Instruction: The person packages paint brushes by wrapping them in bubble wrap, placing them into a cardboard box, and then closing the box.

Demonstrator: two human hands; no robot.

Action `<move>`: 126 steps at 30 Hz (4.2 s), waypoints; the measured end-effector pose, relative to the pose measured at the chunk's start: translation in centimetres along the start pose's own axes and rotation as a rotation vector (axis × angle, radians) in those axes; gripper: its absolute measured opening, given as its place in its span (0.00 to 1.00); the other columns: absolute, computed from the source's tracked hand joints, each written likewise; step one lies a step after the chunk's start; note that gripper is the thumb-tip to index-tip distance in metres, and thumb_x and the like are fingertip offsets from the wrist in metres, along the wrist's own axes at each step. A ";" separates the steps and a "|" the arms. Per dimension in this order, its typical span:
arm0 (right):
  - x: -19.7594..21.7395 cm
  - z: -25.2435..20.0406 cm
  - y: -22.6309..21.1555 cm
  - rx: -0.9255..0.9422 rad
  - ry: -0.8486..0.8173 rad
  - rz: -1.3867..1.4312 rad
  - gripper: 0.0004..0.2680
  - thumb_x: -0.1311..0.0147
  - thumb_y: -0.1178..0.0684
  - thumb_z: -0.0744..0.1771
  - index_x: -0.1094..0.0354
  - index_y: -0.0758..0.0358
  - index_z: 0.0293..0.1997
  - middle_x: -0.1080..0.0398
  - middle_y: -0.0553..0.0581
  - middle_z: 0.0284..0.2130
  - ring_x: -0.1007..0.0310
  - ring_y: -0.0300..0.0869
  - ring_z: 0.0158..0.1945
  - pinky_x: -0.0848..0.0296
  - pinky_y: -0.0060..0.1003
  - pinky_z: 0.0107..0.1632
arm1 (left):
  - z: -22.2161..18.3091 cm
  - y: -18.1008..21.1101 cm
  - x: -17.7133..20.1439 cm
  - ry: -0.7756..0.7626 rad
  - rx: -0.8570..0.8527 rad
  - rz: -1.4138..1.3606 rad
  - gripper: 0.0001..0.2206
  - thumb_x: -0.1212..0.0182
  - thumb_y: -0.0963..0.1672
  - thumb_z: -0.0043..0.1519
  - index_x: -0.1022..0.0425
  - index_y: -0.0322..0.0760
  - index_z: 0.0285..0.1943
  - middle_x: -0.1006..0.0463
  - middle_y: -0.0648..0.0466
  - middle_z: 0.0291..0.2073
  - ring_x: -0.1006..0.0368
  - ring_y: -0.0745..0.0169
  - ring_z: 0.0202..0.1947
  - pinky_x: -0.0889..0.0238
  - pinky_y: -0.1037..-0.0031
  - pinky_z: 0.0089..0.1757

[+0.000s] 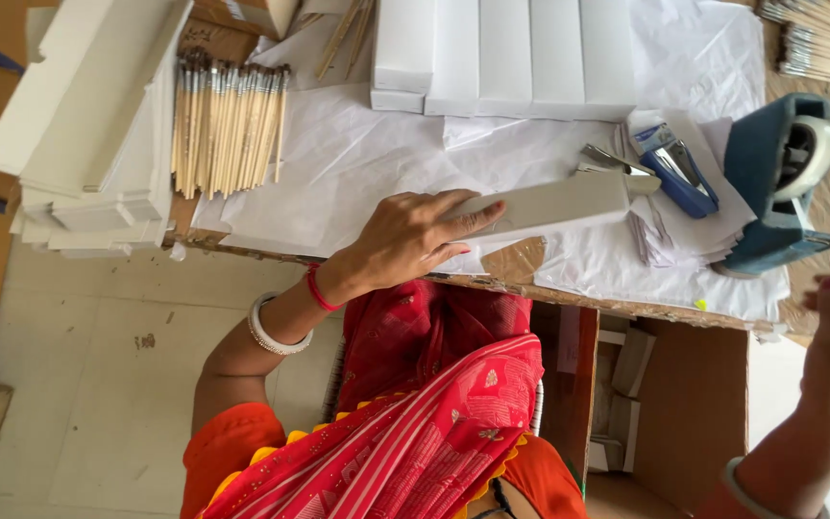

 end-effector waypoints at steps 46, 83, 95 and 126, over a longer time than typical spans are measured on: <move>-25.6 -11.5 -6.4 -0.696 -0.715 1.169 0.25 0.67 0.37 0.74 0.28 0.74 0.49 0.37 0.53 0.24 0.43 0.35 0.22 0.40 0.28 0.25 | -0.3 0.0 0.1 0.194 0.020 -0.044 0.10 0.32 0.41 0.61 0.24 0.38 0.49 0.18 0.52 0.50 0.21 0.54 0.41 0.27 0.66 0.42; -18.2 -3.3 -6.0 -0.024 -0.551 0.136 0.11 0.41 0.57 0.68 0.26 0.63 0.56 0.21 0.58 0.39 0.23 0.38 0.36 0.25 0.29 0.35 | 6.3 2.9 7.5 0.232 0.047 -0.640 0.16 0.30 0.39 0.59 0.21 0.44 0.55 0.24 0.50 0.62 0.25 0.59 0.49 0.27 0.71 0.47; 1.1 6.9 26.0 -0.365 -0.394 0.004 0.18 0.50 0.41 0.75 0.38 0.64 0.68 0.32 0.67 0.60 0.30 0.55 0.61 0.29 0.53 0.56 | 5.4 1.1 8.2 0.338 -0.024 -0.550 0.05 0.27 0.39 0.60 0.17 0.39 0.43 0.15 0.52 0.44 0.26 0.50 0.65 0.26 0.60 0.61; -7.0 -4.3 -0.5 -0.200 -0.166 0.680 0.15 0.54 0.46 0.76 0.27 0.72 0.49 0.27 0.62 0.35 0.29 0.39 0.31 0.31 0.29 0.32 | 3.8 2.5 6.1 0.263 -0.126 -0.468 0.10 0.27 0.39 0.59 0.17 0.43 0.48 0.23 0.46 0.61 0.20 0.69 0.34 0.26 0.81 0.31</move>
Point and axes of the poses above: each hand's wrist, its own z-axis towards the middle knuckle, its own x-axis out of the back of the hand, y = z × x, the point moved 9 cm from there along z, towards the middle knuckle
